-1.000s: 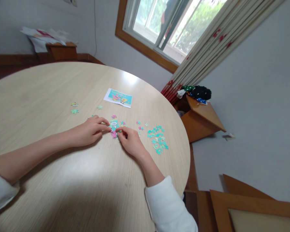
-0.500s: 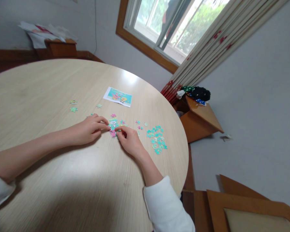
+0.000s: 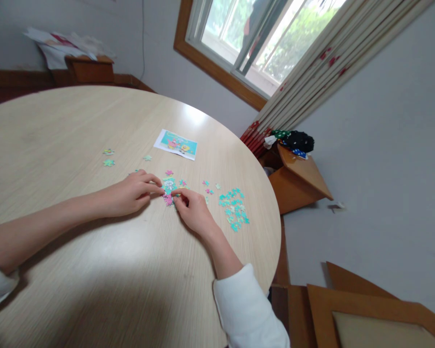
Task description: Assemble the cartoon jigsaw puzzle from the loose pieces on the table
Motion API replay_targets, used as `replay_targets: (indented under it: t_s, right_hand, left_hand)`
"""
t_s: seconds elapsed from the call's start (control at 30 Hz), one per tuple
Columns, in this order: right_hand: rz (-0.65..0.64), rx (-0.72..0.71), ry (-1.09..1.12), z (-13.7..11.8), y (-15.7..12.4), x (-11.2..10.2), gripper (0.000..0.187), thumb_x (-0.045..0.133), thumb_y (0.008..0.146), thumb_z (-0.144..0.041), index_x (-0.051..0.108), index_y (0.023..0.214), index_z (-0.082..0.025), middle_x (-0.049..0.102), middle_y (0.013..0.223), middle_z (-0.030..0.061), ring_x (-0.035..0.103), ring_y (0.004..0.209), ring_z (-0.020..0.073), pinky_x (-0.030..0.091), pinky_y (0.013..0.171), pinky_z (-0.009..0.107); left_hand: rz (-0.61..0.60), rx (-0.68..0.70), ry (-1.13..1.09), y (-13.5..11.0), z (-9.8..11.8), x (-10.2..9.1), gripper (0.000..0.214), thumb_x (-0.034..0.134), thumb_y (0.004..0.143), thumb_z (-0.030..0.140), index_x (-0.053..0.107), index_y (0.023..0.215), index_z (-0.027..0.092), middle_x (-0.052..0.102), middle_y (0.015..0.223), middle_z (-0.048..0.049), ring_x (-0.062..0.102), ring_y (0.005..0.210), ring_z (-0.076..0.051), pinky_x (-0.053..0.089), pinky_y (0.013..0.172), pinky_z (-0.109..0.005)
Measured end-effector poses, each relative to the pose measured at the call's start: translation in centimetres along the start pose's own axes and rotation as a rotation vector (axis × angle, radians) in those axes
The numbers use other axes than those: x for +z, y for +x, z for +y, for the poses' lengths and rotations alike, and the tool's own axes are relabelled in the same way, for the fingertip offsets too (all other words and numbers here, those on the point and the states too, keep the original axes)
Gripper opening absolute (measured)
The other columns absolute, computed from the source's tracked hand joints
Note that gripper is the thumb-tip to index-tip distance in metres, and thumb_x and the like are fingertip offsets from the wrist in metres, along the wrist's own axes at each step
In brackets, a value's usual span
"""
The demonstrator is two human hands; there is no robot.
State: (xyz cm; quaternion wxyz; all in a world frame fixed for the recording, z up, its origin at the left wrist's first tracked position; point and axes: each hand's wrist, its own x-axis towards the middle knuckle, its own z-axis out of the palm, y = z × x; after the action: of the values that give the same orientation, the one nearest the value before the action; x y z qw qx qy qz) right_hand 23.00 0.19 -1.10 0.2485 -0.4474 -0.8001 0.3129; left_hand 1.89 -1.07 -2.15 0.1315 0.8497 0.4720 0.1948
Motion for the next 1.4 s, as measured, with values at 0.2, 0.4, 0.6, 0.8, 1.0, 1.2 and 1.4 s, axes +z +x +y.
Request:
replay_targets:
  t_s: [0.2,0.4,0.6,0.8,1.0,1.2,1.4]
  right_hand:
    - [0.003,-0.015,0.001,-0.01,0.03,0.03,0.024,0.052,0.086,-0.026,0.073,0.094,-0.017,0.056,0.066,-0.0012,0.046,0.061,0.0114,0.038,0.061,0.024]
    - [0.004,-0.006,0.000,-0.02,0.01,-0.01,0.024,0.052,0.085,-0.028,0.073,0.094,-0.017,0.057,0.066,-0.0010,0.047,0.061,0.0117,0.038,0.061,0.024]
    - [-0.001,0.010,0.004,0.12,-0.02,0.02,0.025,0.052,0.085,-0.028,0.072,0.095,-0.016,0.059,0.067,-0.0010,0.047,0.061,0.0114,0.038,0.061,0.024]
    - [-0.002,0.009,0.013,-0.03,-0.05,-0.01,0.024,0.052,0.084,-0.027,0.072,0.093,-0.017,0.059,0.067,-0.0010,0.047,0.061,0.0113,0.038,0.061,0.024]
    - [-0.004,0.010,0.011,-0.06,-0.01,-0.04,0.024,0.052,0.085,-0.027,0.072,0.093,-0.017,0.059,0.067,-0.0010,0.046,0.060,0.0115,0.038,0.061,0.025]
    - [-0.008,0.011,0.019,-0.04,-0.03,-0.06,0.025,0.052,0.085,-0.028,0.072,0.094,-0.016,0.057,0.067,-0.0012,0.047,0.061,0.0118,0.038,0.062,0.025]
    - [-0.012,0.020,0.026,-0.05,-0.02,-0.04,0.024,0.053,0.085,-0.028,0.072,0.094,-0.016,0.056,0.066,-0.0015,0.047,0.061,0.0117,0.038,0.062,0.025]
  left_hand:
    - [0.018,0.008,-0.009,0.02,-0.11,0.13,0.041,0.041,0.082,0.010,0.076,0.100,0.023,0.067,0.107,-0.0091,0.054,0.101,-0.025,0.044,0.089,-0.040]
    - [-0.001,-0.013,-0.017,0.03,-0.07,0.06,0.041,0.041,0.084,0.011,0.076,0.103,0.023,0.067,0.110,-0.0097,0.055,0.104,-0.025,0.043,0.091,-0.041]
    - [0.021,-0.005,-0.036,0.02,-0.24,0.23,0.041,0.041,0.083,0.013,0.076,0.102,0.022,0.066,0.109,-0.0111,0.055,0.102,-0.026,0.044,0.092,-0.044]
    - [0.038,0.003,-0.036,-0.04,-0.33,0.33,0.041,0.042,0.082,0.015,0.076,0.102,0.024,0.067,0.107,-0.0102,0.054,0.101,-0.025,0.045,0.090,-0.042]
    - [0.043,0.005,-0.044,-0.03,-0.35,0.34,0.039,0.043,0.083,0.015,0.076,0.101,0.025,0.067,0.106,-0.0093,0.054,0.101,-0.025,0.044,0.090,-0.041]
    - [0.009,-0.020,-0.045,-0.01,-0.19,0.24,0.039,0.044,0.083,0.015,0.077,0.101,0.024,0.066,0.109,-0.0105,0.054,0.103,-0.026,0.043,0.092,-0.042]
    - [0.018,-0.006,-0.016,0.05,-0.37,0.36,0.041,0.042,0.083,0.014,0.076,0.103,0.025,0.066,0.109,-0.0095,0.054,0.101,-0.025,0.044,0.091,-0.041]
